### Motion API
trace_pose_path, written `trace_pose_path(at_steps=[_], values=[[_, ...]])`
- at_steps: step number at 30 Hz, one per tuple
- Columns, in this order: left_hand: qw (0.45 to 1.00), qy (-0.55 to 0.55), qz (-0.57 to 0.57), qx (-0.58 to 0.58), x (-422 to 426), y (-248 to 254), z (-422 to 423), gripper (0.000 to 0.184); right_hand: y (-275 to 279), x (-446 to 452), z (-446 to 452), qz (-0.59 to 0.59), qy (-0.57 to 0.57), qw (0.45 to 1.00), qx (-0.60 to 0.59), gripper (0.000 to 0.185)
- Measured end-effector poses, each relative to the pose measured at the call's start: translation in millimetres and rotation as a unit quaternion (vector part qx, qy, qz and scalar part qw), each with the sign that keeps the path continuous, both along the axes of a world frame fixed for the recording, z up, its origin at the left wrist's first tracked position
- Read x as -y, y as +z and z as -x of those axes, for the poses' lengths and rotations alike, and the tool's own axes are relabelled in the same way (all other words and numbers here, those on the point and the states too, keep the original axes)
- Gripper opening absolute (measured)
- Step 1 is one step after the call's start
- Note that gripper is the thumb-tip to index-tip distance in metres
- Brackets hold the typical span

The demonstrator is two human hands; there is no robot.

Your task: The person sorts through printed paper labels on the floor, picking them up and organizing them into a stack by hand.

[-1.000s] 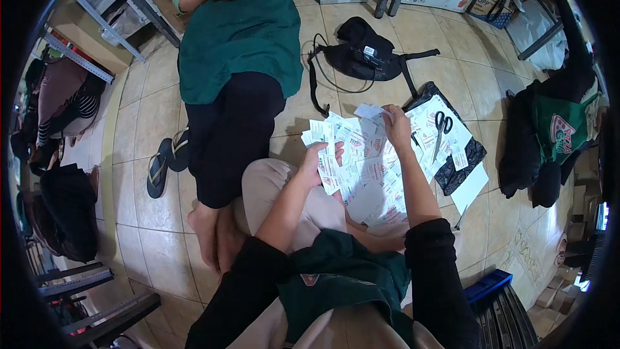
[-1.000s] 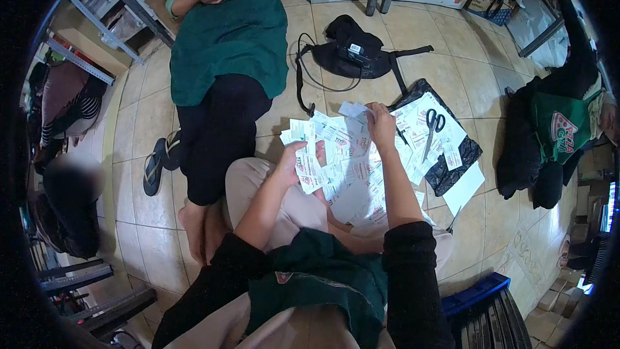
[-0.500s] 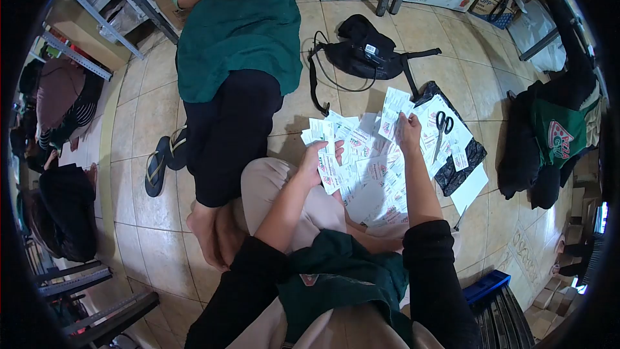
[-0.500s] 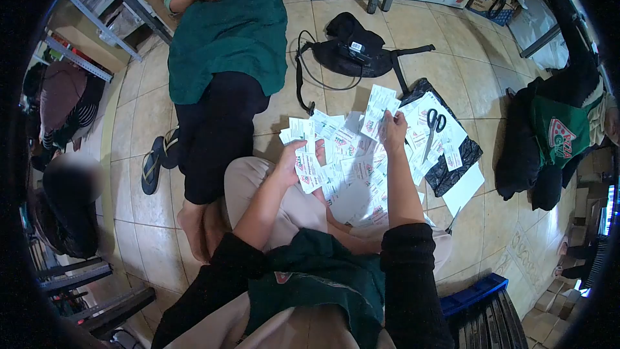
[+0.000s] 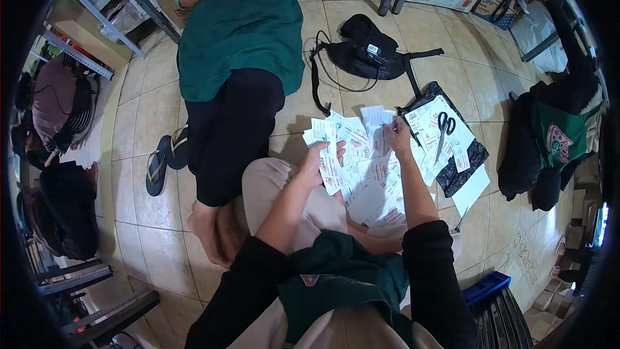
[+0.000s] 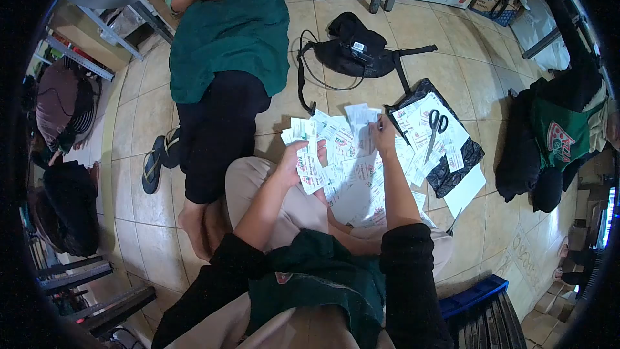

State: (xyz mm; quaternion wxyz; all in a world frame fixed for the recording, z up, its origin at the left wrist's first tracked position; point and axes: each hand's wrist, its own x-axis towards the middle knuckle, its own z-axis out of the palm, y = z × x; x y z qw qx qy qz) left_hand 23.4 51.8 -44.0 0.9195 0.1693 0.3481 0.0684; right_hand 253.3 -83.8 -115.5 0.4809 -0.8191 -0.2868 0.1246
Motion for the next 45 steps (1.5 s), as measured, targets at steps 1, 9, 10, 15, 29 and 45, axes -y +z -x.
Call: trace_pose_path(at_steps=[1, 9, 10, 15, 29, 45], values=[[1.0, 0.001, 0.001, -0.001, -0.6, -1.0, 0.0, 0.038, 5.7, 1.4, -0.9, -0.031, -0.002, 0.999, 0.016, 0.02], [1.0, 0.001, -0.002, 0.008, 0.7, 0.3, -0.8, 0.039, 33.1, -45.2, 17.9, -0.072, 0.124, 0.987, 0.071, 0.046], [1.0, 0.002, -0.002, 0.008, 0.4, 0.0, -0.5, 0.039, 20.7, -43.4, 21.8, 0.016, 0.152, 0.987, 0.042, 0.038], [0.999, -0.012, -0.013, 0.04, -3.8, -13.6, 2.8, 0.046, 15.7, -48.2, 74.7, 0.188, 0.069, 0.975, 0.101, 0.049], [0.999, 0.047, -0.015, 0.018, -3.1, -17.2, 0.6, 0.04, 16.5, -36.3, 58.1, 0.127, 0.091, 0.987, 0.03, 0.032], [0.989, -0.114, -0.059, 0.078, 18.3, 22.5, 3.5, 0.048, 83.5, -0.4, 158.9, -0.078, 0.138, 0.977, -0.144, 0.054]])
